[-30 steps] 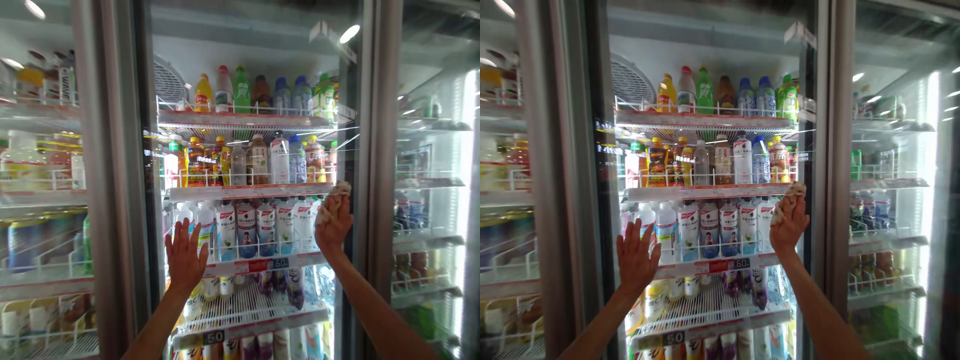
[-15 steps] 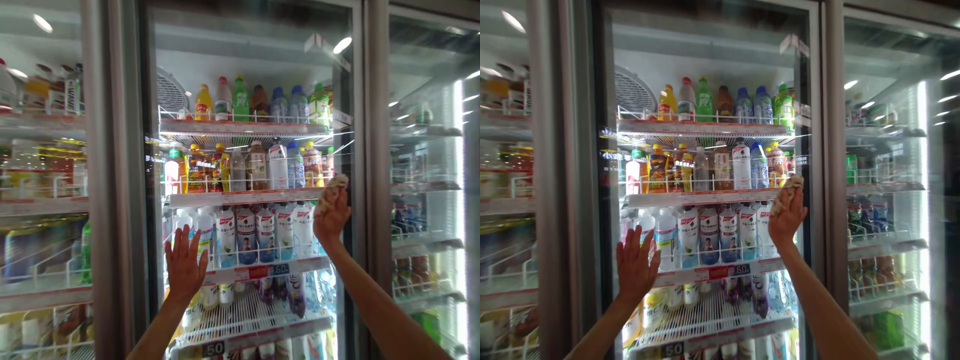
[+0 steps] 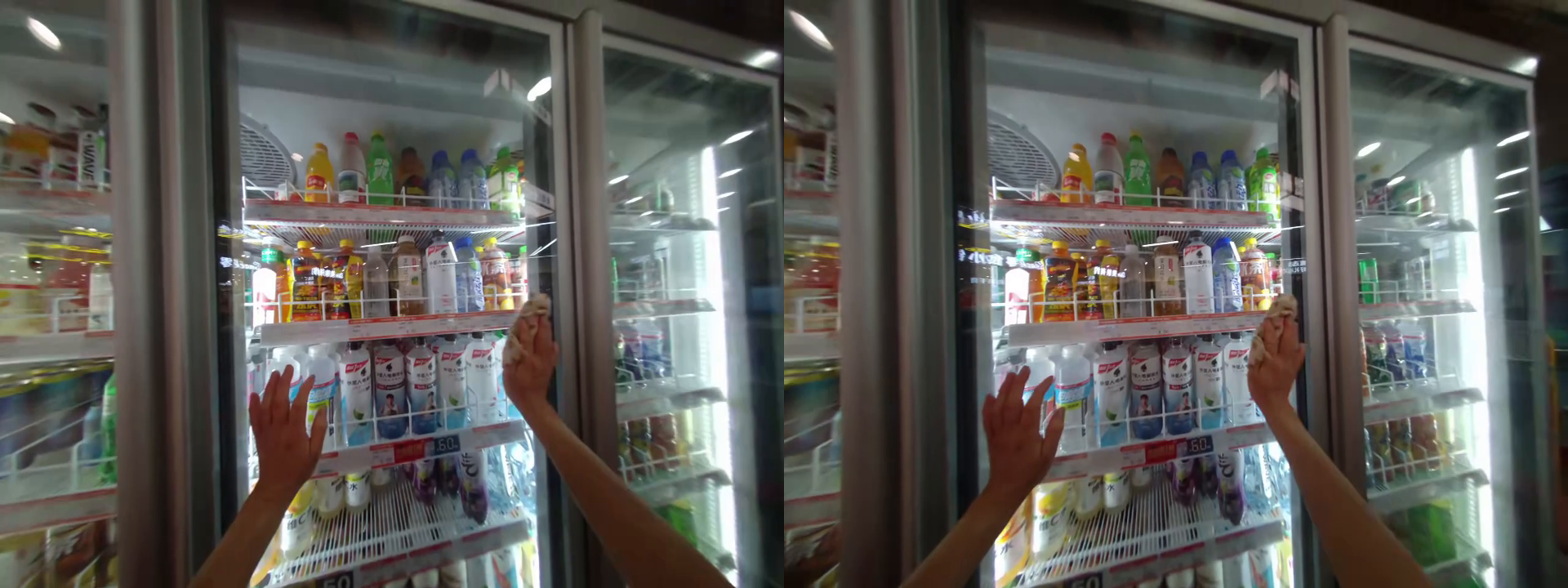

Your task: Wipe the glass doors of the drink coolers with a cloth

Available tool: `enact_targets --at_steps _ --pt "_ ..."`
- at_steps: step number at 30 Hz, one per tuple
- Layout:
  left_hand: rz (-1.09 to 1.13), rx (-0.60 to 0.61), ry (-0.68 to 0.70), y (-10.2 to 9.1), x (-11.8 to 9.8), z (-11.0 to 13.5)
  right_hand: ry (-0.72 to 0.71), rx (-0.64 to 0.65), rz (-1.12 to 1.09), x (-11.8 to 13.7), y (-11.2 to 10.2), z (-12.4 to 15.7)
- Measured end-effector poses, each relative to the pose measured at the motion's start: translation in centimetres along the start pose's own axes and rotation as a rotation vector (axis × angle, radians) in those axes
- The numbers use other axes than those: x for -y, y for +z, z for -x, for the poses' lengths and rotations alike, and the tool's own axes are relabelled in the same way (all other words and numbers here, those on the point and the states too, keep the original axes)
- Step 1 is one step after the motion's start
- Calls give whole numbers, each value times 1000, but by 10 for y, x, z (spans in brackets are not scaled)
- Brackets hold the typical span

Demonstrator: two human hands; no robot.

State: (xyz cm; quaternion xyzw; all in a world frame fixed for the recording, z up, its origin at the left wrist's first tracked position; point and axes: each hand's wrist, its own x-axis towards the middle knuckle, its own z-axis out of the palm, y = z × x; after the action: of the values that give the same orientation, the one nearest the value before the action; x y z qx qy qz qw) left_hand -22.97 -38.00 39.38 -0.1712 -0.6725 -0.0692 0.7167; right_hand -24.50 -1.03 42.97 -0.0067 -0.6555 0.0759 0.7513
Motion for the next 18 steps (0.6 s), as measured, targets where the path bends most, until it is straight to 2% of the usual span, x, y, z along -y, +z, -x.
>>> enact_targets --at_steps 3,5,7,10,11,13,15,18 --pt "9 -39 -34 7 -2 -29 -282 76 -80 31 -3 15" --pt "7 -35 -76 13 -1 -43 -404 113 -101 33 -4 18" --pt "2 -23 -103 17 0 -50 -305 55 -45 16 -2 4" --pt "-9 -19 -112 20 0 -50 33 -57 21 -12 6 -35" --pt "-13 -20 -113 20 0 -49 101 -66 17 -12 10 -47" --pt "-19 -19 -113 20 0 -47 97 -64 -13 3 15 -58" --pt "-21 -18 -112 19 0 -47 -74 -22 -58 36 16 -50" --pt "-19 -15 -112 18 1 -48 -519 125 -151 75 12 -23"
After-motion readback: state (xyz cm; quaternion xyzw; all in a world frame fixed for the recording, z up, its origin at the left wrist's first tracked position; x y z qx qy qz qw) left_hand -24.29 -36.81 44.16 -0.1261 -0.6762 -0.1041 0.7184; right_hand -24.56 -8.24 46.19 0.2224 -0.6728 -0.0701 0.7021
